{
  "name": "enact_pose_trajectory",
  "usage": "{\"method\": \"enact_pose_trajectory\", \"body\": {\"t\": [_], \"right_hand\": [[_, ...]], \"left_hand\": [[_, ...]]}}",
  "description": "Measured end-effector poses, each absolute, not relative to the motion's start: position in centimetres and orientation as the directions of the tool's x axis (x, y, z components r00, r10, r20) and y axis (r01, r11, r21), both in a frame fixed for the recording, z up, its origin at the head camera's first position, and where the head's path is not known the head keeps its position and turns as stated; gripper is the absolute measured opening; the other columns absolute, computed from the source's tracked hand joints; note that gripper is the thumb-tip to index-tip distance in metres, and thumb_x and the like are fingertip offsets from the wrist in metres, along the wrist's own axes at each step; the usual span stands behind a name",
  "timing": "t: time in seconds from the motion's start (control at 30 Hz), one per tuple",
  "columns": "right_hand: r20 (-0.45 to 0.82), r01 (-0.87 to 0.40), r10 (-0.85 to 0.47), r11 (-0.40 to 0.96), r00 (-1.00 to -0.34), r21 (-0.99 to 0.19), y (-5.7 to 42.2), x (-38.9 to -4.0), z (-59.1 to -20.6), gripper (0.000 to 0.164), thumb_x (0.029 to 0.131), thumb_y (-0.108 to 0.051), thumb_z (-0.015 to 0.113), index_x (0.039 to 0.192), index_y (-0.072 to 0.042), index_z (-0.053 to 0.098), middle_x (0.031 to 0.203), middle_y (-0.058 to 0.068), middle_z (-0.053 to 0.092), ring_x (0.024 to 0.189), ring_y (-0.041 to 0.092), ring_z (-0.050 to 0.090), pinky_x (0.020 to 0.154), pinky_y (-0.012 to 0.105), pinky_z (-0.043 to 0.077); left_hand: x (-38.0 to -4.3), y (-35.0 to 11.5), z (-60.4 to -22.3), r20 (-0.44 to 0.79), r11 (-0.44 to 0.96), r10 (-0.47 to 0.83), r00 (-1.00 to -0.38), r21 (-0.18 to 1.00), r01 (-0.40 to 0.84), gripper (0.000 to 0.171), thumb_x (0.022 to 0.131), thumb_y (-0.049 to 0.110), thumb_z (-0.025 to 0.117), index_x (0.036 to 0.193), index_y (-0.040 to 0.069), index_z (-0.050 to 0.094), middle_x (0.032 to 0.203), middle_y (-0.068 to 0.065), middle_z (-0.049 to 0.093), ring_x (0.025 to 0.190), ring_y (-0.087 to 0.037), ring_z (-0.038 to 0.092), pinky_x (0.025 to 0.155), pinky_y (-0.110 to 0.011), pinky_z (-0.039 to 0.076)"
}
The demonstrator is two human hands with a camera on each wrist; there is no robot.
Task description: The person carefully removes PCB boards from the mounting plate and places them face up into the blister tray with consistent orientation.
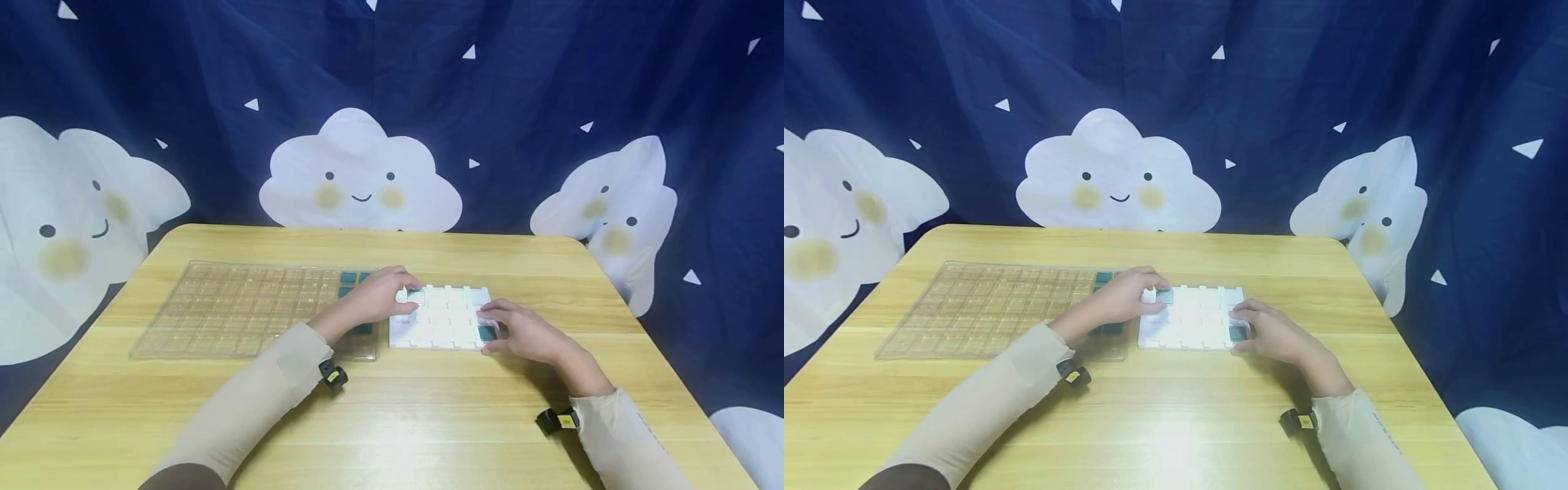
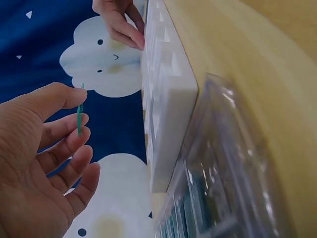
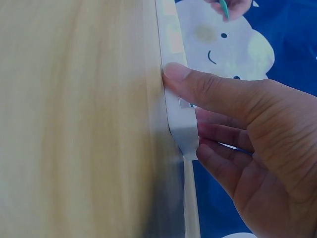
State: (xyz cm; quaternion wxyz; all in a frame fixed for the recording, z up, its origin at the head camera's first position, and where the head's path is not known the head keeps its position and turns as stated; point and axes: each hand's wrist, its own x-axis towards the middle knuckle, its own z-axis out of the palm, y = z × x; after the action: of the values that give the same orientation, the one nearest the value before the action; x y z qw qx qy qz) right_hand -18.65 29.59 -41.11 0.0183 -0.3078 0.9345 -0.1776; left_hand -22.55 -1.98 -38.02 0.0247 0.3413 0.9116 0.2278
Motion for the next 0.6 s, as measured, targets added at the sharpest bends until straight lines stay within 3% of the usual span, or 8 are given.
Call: {"method": "enact_pose_trajectory", "body": {"t": [0.3,0.47,0.6], "right_hand": [[0.066,-0.56,-0.575,0.756,-0.816,-0.339,29.5,-18.6,-41.1,0.065,0.076,-0.029,0.085,0.129,0.001,0.061,0.131,0.015,0.056,0.121,0.037,0.053,0.102,0.053,0.042],[0.062,-0.552,-0.567,0.761,-0.821,-0.341,29.4,-18.6,-41.0,0.065,0.076,-0.029,0.085,0.129,0.001,0.061,0.132,0.015,0.056,0.12,0.037,0.053,0.101,0.053,0.043],[0.06,-0.549,-0.566,0.762,-0.823,-0.344,29.4,-18.6,-41.0,0.065,0.077,-0.029,0.085,0.129,0.001,0.061,0.132,0.015,0.056,0.12,0.036,0.053,0.101,0.052,0.043]], "left_hand": [[-21.1,-4.1,-37.9,0.125,0.676,0.604,-0.787,0.442,0.589,0.037,0.089,0.028,0.072,0.122,0.012,0.068,0.12,-0.002,0.063,0.111,-0.021,0.057,0.099,-0.038,0.045],[-20.3,-5.2,-38.2,0.11,0.681,0.606,-0.788,0.44,0.585,0.037,0.089,0.028,0.072,0.121,0.011,0.067,0.123,-0.005,0.063,0.123,-0.028,0.052,0.107,-0.044,0.039],[-19.8,-6.0,-38.7,0.105,0.688,0.605,-0.789,0.429,0.585,0.036,0.089,0.029,0.074,0.12,0.01,0.068,0.121,-0.003,0.063,0.117,-0.024,0.055,0.103,-0.042,0.043]]}}
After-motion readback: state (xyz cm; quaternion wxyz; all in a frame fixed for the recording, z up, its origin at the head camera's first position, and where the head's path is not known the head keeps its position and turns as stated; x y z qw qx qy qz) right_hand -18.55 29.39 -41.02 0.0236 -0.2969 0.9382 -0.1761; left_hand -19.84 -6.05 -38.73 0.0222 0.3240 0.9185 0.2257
